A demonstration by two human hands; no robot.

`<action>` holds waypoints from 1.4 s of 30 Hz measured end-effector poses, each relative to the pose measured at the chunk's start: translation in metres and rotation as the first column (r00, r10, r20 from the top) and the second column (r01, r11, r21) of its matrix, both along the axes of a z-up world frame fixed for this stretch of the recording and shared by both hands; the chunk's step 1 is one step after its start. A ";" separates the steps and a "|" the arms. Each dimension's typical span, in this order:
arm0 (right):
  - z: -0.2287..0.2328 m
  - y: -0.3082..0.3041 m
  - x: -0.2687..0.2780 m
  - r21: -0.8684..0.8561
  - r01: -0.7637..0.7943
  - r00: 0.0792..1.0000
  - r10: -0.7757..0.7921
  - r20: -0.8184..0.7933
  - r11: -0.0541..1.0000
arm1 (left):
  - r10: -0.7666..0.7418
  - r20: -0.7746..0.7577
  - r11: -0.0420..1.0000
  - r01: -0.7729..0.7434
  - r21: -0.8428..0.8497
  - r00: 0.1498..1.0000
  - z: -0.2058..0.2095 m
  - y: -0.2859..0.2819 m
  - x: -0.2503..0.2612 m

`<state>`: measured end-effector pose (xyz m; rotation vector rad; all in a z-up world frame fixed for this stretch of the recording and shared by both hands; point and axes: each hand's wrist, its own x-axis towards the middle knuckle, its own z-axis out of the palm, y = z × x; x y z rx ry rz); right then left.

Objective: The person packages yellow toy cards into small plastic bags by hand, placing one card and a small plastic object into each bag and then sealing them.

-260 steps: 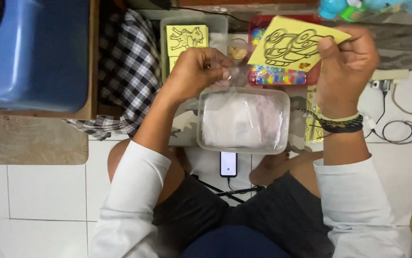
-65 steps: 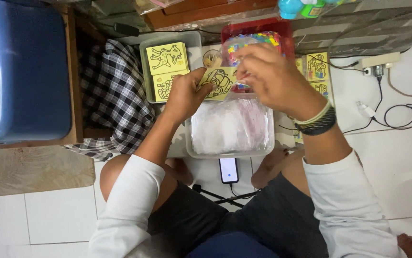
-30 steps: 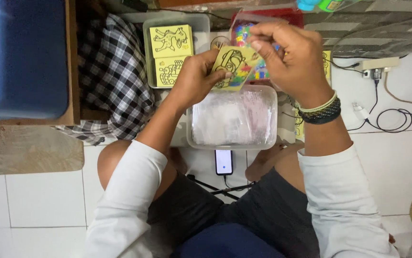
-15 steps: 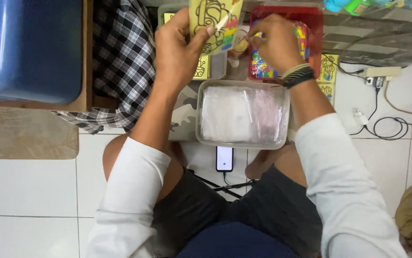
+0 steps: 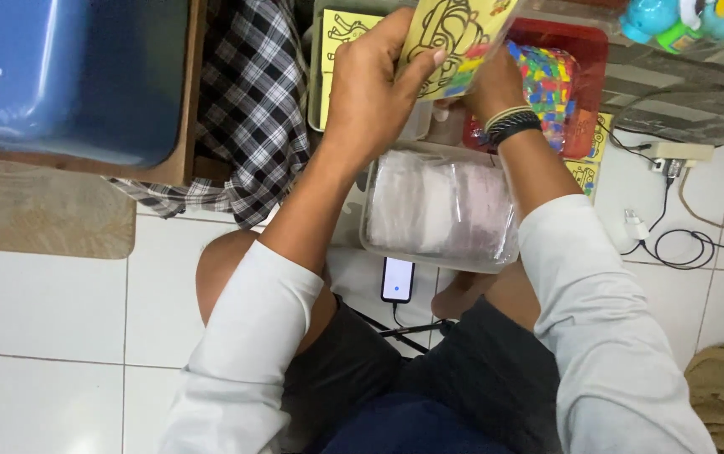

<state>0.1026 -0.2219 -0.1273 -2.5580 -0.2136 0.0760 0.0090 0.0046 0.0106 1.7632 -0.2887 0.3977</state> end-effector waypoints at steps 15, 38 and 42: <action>0.012 -0.016 0.006 -0.321 -0.102 0.926 0.208 0.315 0.941 | 0.030 0.030 0.999 -0.031 0.021 0.999 0.002 0.004 0.002; 0.236 -0.054 -0.116 0.436 -0.344 0.821 0.041 0.569 0.831 | -0.092 -0.040 0.967 0.099 0.234 0.995 -0.010 -0.017 -0.008; 0.249 -0.034 -0.121 0.233 -0.371 0.729 0.126 0.673 0.899 | -0.129 -0.042 0.953 0.135 0.271 0.991 -0.008 -0.025 -0.010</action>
